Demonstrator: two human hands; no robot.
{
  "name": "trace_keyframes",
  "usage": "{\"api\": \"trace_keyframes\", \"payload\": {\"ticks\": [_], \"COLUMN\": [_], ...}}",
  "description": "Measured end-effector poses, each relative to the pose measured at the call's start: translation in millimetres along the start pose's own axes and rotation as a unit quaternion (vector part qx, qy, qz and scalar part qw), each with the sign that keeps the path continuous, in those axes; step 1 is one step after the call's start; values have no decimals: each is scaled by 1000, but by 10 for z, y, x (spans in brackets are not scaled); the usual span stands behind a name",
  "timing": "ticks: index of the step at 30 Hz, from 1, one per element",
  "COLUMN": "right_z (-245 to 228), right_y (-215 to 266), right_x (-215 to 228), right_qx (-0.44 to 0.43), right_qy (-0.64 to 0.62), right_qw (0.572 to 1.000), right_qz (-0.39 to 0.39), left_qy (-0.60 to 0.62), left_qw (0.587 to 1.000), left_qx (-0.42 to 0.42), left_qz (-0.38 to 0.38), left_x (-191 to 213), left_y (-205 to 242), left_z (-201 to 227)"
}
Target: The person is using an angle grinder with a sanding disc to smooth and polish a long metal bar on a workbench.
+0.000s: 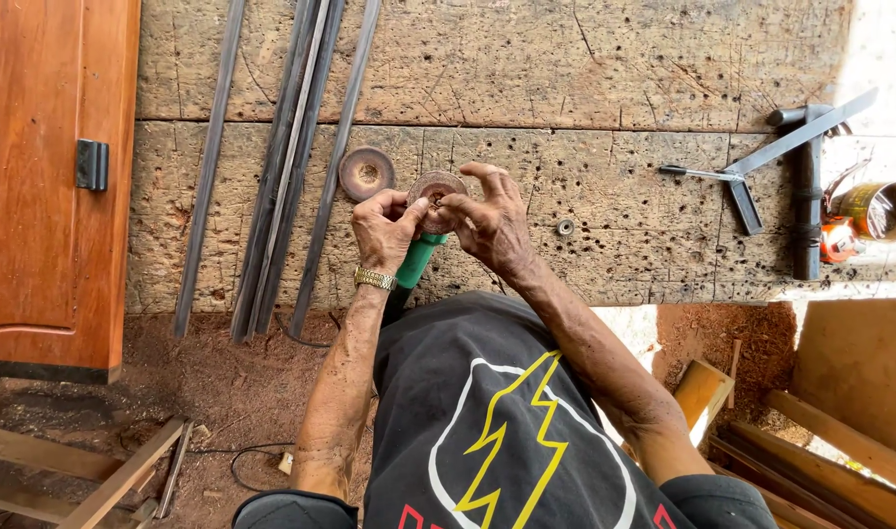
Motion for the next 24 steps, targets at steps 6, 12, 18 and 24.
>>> {"api": "trace_keyframes", "payload": {"ticks": [6,12,18,24], "right_z": [-36,19,-195,978], "right_y": [4,-43,-167,446], "right_x": [-173,-325,-262,110], "right_qx": [3,-33,24,-141], "right_qy": [-25,3,-4,66], "right_qw": [998,998,998,986], "right_qz": [-53,-50,-60,52], "left_qy": [-65,47,48,3], "left_qw": [997,998,998,999], "left_qx": [-40,10,19,-39], "left_qz": [-4,-34,-39,-8], "left_x": [46,-7,-15,26], "left_y": [-83,-93,-107,-74], "left_z": [31,-2,-12,105]}}
Point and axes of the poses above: each hand's wrist, its own y-axis away from the middle knuckle, its own x-axis out of the back of the hand, z = x × y, the point moved 10 cm from there along -y, towards the middle knuckle, and after that the axes turned 5 degrees about y, right-handed, at the moved point
